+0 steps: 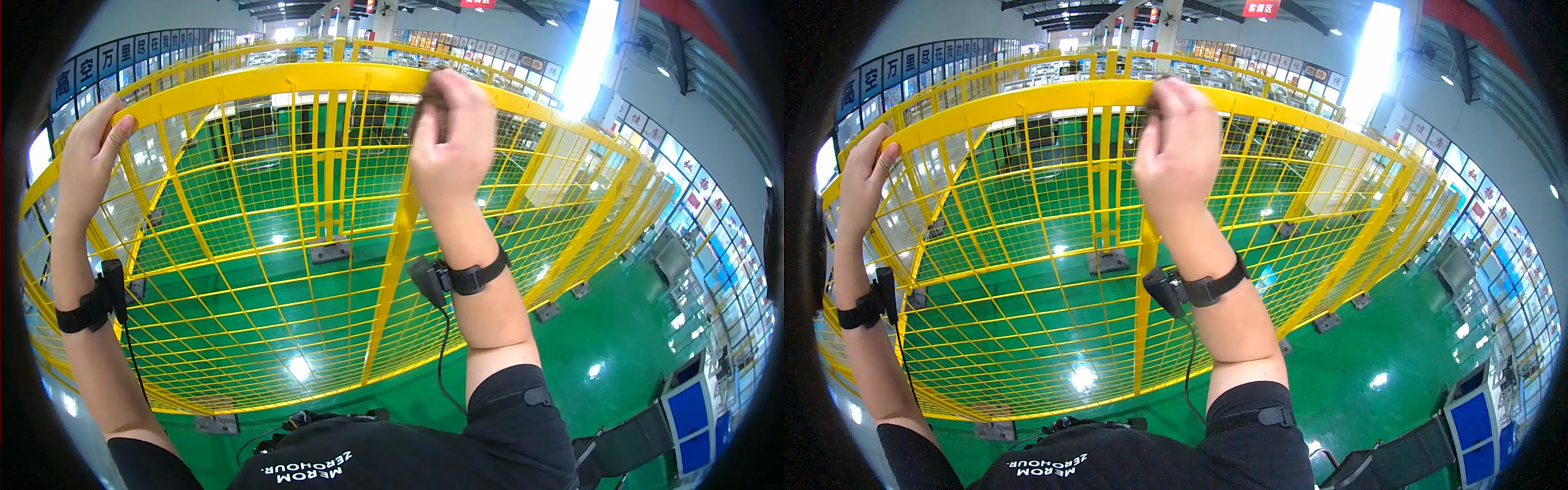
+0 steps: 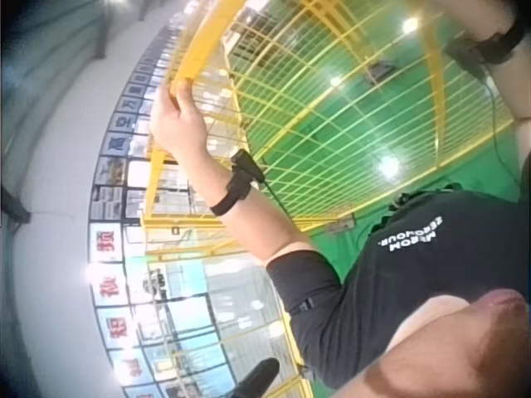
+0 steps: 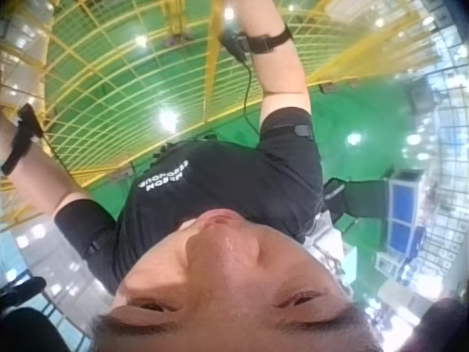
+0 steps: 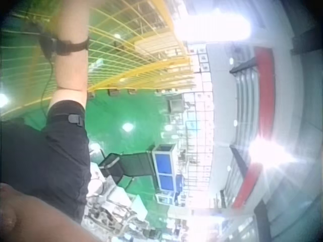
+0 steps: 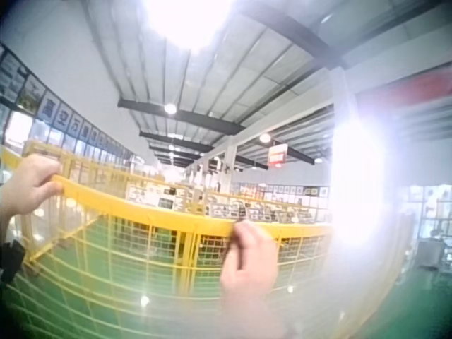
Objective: Wiping down a yellow safety fence enclosure with a cleaning cloth.
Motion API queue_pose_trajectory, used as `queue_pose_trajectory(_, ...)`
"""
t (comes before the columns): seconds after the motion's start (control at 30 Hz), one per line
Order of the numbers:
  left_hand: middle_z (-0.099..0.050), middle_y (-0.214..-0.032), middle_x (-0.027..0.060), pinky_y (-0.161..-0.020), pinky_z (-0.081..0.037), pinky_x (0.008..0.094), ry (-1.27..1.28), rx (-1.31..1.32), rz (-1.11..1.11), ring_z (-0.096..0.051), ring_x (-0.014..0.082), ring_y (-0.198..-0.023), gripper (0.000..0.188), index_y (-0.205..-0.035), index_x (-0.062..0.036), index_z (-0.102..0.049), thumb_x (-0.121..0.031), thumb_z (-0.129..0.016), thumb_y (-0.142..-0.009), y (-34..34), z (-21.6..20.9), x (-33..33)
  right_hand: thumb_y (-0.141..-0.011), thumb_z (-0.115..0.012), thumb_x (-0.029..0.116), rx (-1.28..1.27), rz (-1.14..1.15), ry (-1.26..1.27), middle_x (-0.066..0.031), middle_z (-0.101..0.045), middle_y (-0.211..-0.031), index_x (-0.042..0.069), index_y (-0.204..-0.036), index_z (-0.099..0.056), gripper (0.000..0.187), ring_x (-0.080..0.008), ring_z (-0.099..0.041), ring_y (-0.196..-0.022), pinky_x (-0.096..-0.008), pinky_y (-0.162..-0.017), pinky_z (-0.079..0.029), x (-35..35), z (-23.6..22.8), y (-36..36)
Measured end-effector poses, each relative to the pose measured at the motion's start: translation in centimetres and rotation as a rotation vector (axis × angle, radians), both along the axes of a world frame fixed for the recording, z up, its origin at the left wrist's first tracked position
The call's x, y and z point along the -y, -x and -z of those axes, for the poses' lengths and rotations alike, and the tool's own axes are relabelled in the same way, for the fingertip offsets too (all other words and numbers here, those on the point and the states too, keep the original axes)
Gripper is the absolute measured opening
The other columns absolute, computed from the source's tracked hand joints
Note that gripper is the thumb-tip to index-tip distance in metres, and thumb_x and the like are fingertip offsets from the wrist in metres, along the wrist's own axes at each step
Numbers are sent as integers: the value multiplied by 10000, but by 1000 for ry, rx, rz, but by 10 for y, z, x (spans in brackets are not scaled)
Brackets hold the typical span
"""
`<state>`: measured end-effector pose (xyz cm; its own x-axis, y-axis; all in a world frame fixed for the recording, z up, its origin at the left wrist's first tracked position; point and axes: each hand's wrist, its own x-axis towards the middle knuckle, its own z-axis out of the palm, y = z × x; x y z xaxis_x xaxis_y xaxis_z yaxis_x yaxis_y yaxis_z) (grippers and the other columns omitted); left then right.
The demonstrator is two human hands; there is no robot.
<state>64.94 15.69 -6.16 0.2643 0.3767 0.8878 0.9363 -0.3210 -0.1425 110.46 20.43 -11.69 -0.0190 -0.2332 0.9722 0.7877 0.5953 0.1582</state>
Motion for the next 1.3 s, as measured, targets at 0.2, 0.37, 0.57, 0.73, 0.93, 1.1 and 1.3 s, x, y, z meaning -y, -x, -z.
queue_pose_trajectory(0.2, -575, -849, 127, -727, -428, 369, -43, 19, 3, -563, 224, -809, 484, -1021, -11, -583, -491, -549, -1075, 6, 7, -6, -789, -786, 17, -117, -59, 152, -127, -689, -1132, 27, -1129, -737, 344, -337, -668, -1074, -420, -986, -539, 16, -12, -20)
queue_pose_trajectory(0.37, -629, -896, 119, -745, -445, 352, -86, 5, -26, -587, 217, -857, 446, -1065, -20, -604, -462, -553, -1082, 16, 11, -14, -789, -775, -42, -18, 147, 36, -109, -691, -1022, 26, -1065, -771, 285, -312, -646, -901, -390, -797, -544, 9, 10, -10)
queue_pose_trajectory(0.57, -647, -909, 127, -760, -452, 338, -39, 8, -84, -605, 215, -883, 473, -1071, -19, -617, -487, -552, -1075, 22, 8, -10, -776, -817, -31, 6, 178, 138, -103, -696, -923, 49, -997, -789, 237, -297, -681, -857, -368, -769, -557, 21, 33, -14)
queue_pose_trajectory(0.73, -639, -901, 126, -767, -449, 327, -7, 9, -52, -608, 217, -872, 477, -1066, -13, -619, -486, -555, -1073, 8, 7, -10, -791, -788, -33, -3, 202, -9, -101, -686, -917, 50, -1016, -773, 241, -302, -671, -874, -377, -792, -544, 9, -7, -15)
queue_pose_trajectory(0.93, -659, -952, 127, -782, -456, 332, -110, 20, -7, -609, 211, -897, 478, -1145, -8, -637, -477, -575, -1072, 26, 12, -14, -784, -782, -37, 50, 237, 109, -89, -672, -908, 54, -1022, -773, 255, -301, -647, -842, -380, -766, -530, 21, 32, -6)
queue_pose_trajectory(1.1, -689, -1132, 150, -917, -494, 327, 110, 61, -69, -649, 234, -1076, 535, -1301, 2, -641, -479, -571, -1076, 37, 7, -19, -797, -780, -28, 32, 247, 165, -102, -671, -906, 15, -1025, -765, 232, -295, -644, -851, -383, -771, -530, 27, 51, -6)
queue_pose_trajectory(1.3, -694, -1195, 161, -948, -497, 356, 160, 52, -94, -645, 258, -1143, 583, -1328, -1, -633, -518, -564, -1068, 34, 3, -12, -791, -820, -14, -58, 284, 184, -85, -670, -896, 33, -988, -768, 208, -289, -642, -811, -372, -728, -536, 24, 74, 3)
